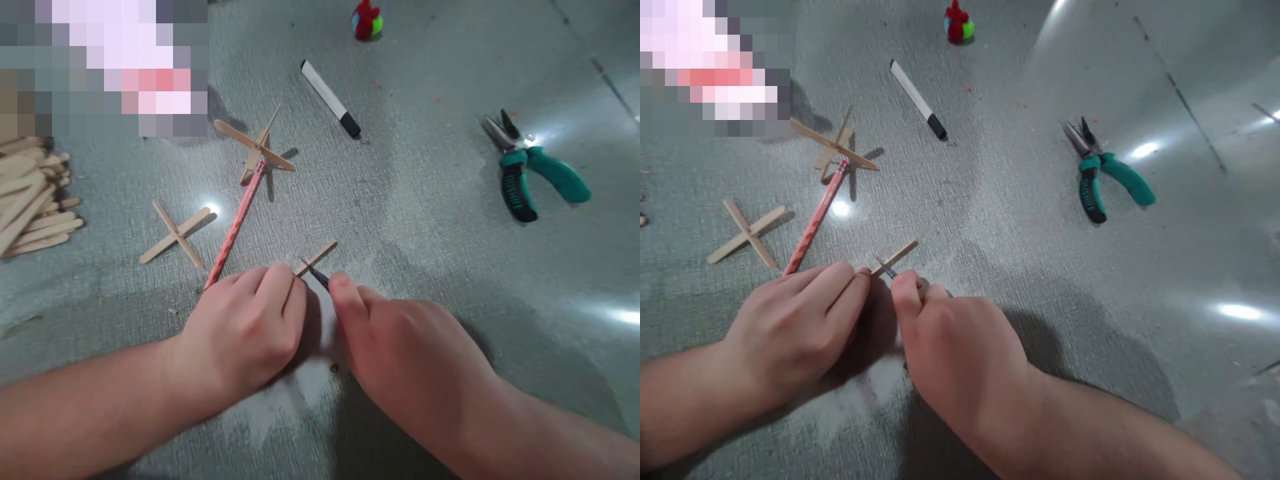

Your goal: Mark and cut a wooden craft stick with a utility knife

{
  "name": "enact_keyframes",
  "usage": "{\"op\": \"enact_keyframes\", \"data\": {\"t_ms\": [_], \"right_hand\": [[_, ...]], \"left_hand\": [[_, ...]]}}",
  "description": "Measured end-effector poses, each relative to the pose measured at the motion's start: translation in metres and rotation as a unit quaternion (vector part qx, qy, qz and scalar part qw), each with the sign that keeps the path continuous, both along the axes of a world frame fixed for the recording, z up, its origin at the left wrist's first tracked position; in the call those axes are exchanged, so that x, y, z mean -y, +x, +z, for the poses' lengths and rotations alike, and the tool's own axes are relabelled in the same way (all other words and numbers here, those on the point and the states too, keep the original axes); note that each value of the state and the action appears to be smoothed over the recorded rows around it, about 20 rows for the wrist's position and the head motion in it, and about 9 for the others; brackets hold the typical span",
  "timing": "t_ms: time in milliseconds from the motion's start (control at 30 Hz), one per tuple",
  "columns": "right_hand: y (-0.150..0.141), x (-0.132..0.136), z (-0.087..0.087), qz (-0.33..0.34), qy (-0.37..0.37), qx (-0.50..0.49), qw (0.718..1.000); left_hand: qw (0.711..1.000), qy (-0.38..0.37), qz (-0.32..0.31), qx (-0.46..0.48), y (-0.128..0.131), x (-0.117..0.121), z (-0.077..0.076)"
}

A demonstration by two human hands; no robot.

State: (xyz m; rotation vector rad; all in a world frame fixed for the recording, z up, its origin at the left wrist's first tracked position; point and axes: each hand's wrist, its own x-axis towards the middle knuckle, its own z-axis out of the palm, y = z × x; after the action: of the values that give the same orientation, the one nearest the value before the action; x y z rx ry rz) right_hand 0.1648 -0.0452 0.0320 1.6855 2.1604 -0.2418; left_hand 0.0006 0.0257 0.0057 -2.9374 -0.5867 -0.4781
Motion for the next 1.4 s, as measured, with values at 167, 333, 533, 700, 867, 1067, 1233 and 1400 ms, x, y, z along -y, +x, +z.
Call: {"op": "enact_keyframes", "data": {"t_ms": [167, 333, 533, 700, 867, 1067, 1233, 1400], "right_hand": [[0.002, 0.008, -0.004, -0.003, 0.063, -0.038, 0.997], [-0.006, 0.014, -0.007, -0.033, 0.116, -0.046, 0.992], [-0.002, 0.014, 0.009, -0.025, 0.293, -0.080, 0.952], [0.020, -0.008, 0.007, -0.127, 0.214, -0.044, 0.967], [0.043, -0.023, -0.002, -0.159, 0.150, -0.080, 0.973], [0.058, -0.015, 0.009, -0.197, 0.212, -0.281, 0.915], [0.040, 0.015, 0.016, -0.144, 0.092, -0.587, 0.792], [0.017, 0.033, 0.016, -0.152, -0.019, -0.653, 0.742]], "left_hand": [[1.000, 0.028, -0.004, -0.012, 0.001, 0.001, 0.002], [0.999, 0.046, -0.002, 0.004, 0.004, 0.004, 0.002], [0.999, 0.051, 0.003, 0.006, 0.004, 0.004, -0.001], [0.995, 0.095, -0.002, 0.022, 0.003, 0.003, 0.001], [0.980, 0.163, -0.085, 0.078, 0.000, 0.006, 0.016], [0.968, 0.164, -0.164, 0.092, 0.001, 0.016, 0.043], [0.982, 0.179, -0.057, 0.036, -0.012, 0.044, 0.067], [0.970, 0.237, -0.002, 0.062, -0.030, 0.079, 0.072]]}}
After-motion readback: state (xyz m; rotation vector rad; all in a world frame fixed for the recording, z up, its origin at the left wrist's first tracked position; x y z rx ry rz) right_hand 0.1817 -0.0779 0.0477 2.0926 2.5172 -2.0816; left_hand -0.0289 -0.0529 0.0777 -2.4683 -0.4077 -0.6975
